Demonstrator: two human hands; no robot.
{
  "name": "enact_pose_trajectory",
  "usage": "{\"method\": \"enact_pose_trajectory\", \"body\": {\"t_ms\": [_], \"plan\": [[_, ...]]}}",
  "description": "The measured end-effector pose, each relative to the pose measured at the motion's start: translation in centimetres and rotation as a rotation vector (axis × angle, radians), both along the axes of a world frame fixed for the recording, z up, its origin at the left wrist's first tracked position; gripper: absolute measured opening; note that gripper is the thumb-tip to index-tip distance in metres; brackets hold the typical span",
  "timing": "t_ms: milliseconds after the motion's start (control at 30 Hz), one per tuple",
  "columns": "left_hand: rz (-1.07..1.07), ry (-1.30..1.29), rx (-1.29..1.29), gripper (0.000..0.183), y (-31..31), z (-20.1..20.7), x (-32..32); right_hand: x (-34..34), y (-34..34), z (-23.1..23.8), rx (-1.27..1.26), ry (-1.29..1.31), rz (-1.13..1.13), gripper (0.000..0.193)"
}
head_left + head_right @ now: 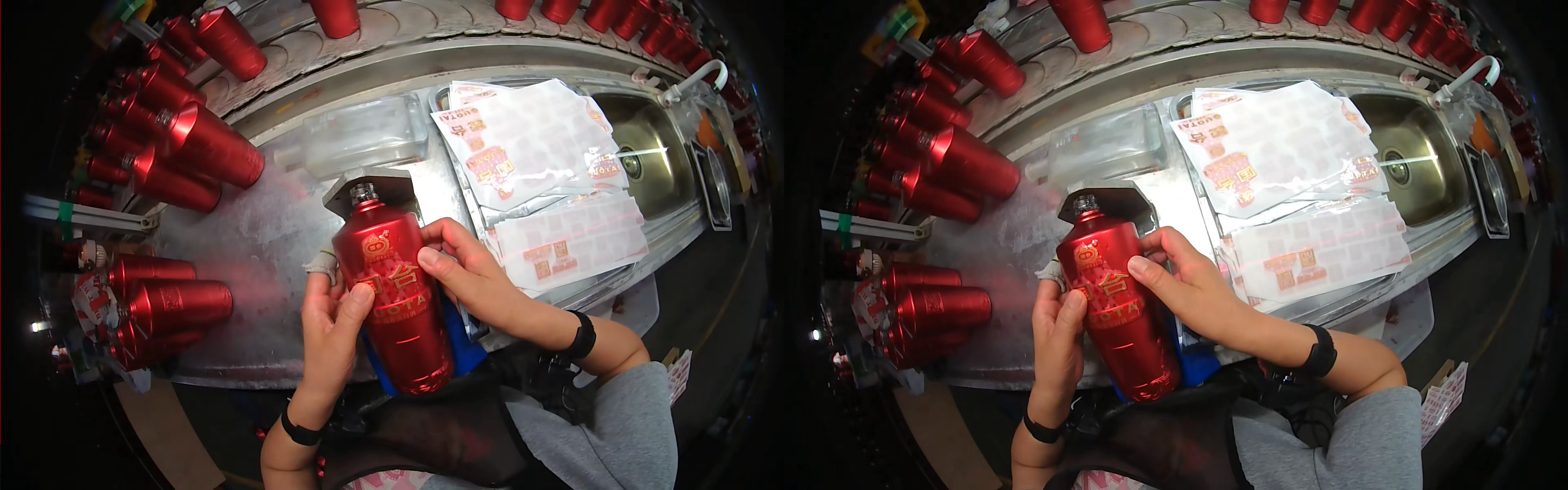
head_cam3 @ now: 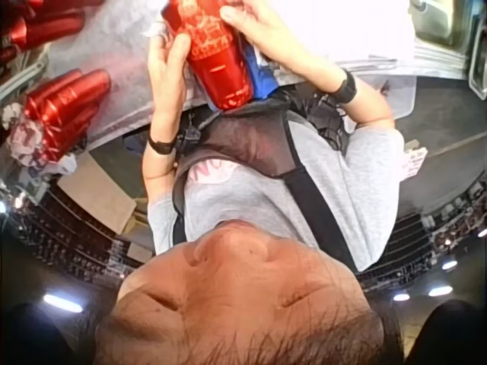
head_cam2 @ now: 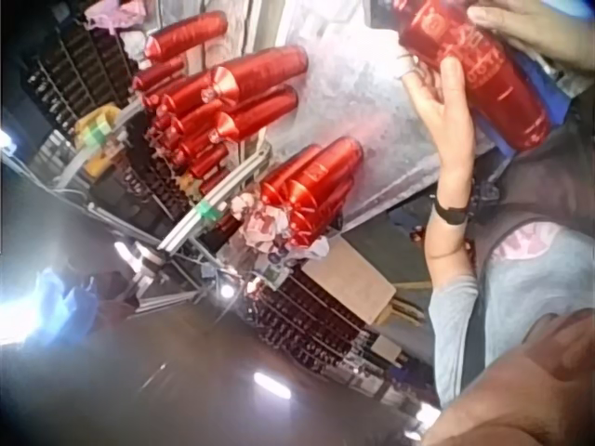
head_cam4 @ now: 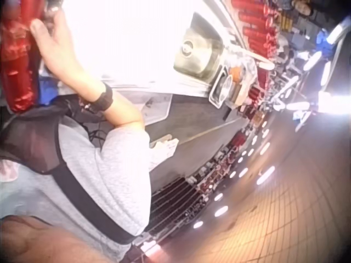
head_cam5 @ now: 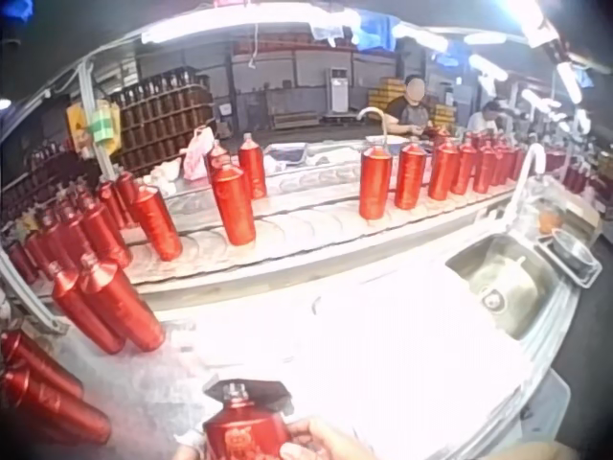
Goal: Applying labels and checking red metal bottles on an industrial production line.
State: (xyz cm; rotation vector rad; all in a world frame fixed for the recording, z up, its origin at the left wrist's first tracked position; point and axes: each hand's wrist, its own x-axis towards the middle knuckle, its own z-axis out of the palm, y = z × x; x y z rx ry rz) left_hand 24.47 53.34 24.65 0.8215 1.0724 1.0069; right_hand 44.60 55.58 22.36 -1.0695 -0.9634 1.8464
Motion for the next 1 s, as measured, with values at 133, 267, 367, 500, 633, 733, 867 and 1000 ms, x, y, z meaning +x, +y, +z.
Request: {"method": "enact_pose_trajectory", "body": {"t_ms": [133, 267, 367, 500, 633, 733, 867, 1000], "plan": [[-0.009, -0.007, -0.009, 0.066, 0.0, 0.1, 0.0, 0.0, -0.3, 0.6, 0.059, -0.095, 0.009, 0.05], [-0.021, -0.013, -0.01, 0.067, 0.0, -0.1, -0.2, -0.2, 0.1, 2.4, 0.079, -0.317, 0.077, 0.067], [-0.017, -0.032, -0.016, 0.068, 0.0, 0.0, -0.1, -0.3, 0.2, 2.6, 0.087, -0.317, 0.077, 0.065], [-0.014, -0.048, -0.012, 0.069, 0.1, 0.0, -0.1, -0.6, 0.2, 2.5, 0.073, -0.242, 0.044, 0.063], [-0.001, -0.049, -0.009, 0.067, 0.1, 0.1, 0.1, -0.7, 0.2, 2.6, 0.049, -0.227, 0.041, 0.061], [-0.011, -0.024, -0.039, 0.064, 0.3, 0.4, -0.1, -0.5, 0.3, 2.4, 0.049, -0.251, 0.066, 0.06], [-0.018, -0.005, -0.056, 0.059, 1.1, 1.1, 0.4, -0.6, 0.6, 1.4, 0.07, -0.205, 0.041, 0.059], [0.018, 0.01, -0.056, 0.055, 1.2, 1.2, 0.9, -0.9, 0.6, 1.6, 0.064, -0.191, 0.027, 0.057]]}}
